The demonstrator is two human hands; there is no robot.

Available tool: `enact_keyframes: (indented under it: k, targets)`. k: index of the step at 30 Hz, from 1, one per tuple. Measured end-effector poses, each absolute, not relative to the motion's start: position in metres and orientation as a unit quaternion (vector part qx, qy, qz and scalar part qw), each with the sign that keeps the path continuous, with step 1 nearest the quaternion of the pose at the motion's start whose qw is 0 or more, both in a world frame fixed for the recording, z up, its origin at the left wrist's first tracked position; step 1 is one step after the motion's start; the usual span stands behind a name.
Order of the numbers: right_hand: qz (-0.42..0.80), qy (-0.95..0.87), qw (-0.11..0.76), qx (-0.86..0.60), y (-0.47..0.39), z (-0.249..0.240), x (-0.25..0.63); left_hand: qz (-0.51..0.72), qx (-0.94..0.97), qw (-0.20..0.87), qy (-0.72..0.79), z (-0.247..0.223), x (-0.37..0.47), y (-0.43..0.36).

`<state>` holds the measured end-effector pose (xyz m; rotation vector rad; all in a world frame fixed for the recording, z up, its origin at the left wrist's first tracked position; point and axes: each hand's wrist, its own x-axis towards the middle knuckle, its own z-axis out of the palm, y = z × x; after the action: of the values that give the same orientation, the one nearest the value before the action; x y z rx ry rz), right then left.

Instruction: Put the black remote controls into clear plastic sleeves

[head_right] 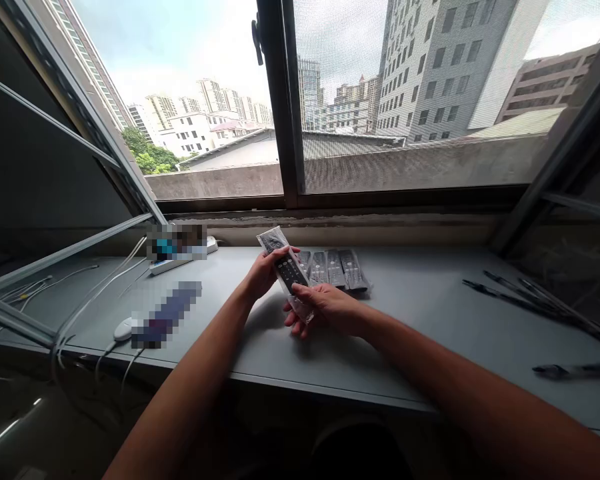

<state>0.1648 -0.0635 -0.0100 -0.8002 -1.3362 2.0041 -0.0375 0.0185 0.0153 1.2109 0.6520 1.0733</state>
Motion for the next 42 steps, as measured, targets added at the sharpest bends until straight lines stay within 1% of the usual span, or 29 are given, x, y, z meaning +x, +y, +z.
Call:
enact_keyframes:
  k: [6,15,21,26,29,34,42]
  targets:
    - [0.723,-0.531,0.32,-0.305,-0.064,-0.009,0.164,0.478,0.519,0.644,0.294,0.016,-0.038,0.019]
    - [0.672,-0.6,0.307,-0.306,-0.068,-0.001,0.161,0.472,0.5,0.651,0.322,0.013,-0.038,0.023]
    - [0.592,-0.68,0.305,-0.307,-0.07,-0.003,0.161,0.466,0.495,0.661,0.316,0.013,-0.038,0.023]
    - [0.456,-0.779,0.329,-0.276,-0.068,-0.013,0.161,0.433,0.486,0.694,0.307,0.014,-0.039,0.022]
    - [0.402,-0.812,0.337,-0.257,-0.067,-0.017,0.161,0.418,0.485,0.708,0.3,0.014,-0.04,0.022]
    - [0.351,-0.84,0.335,-0.243,-0.068,-0.015,0.158,0.396,0.491,0.725,0.277,0.015,-0.042,0.019]
    - [0.316,-0.856,0.336,-0.231,-0.064,-0.016,0.16,0.338,0.507,0.742,0.28,0.012,-0.045,0.017]
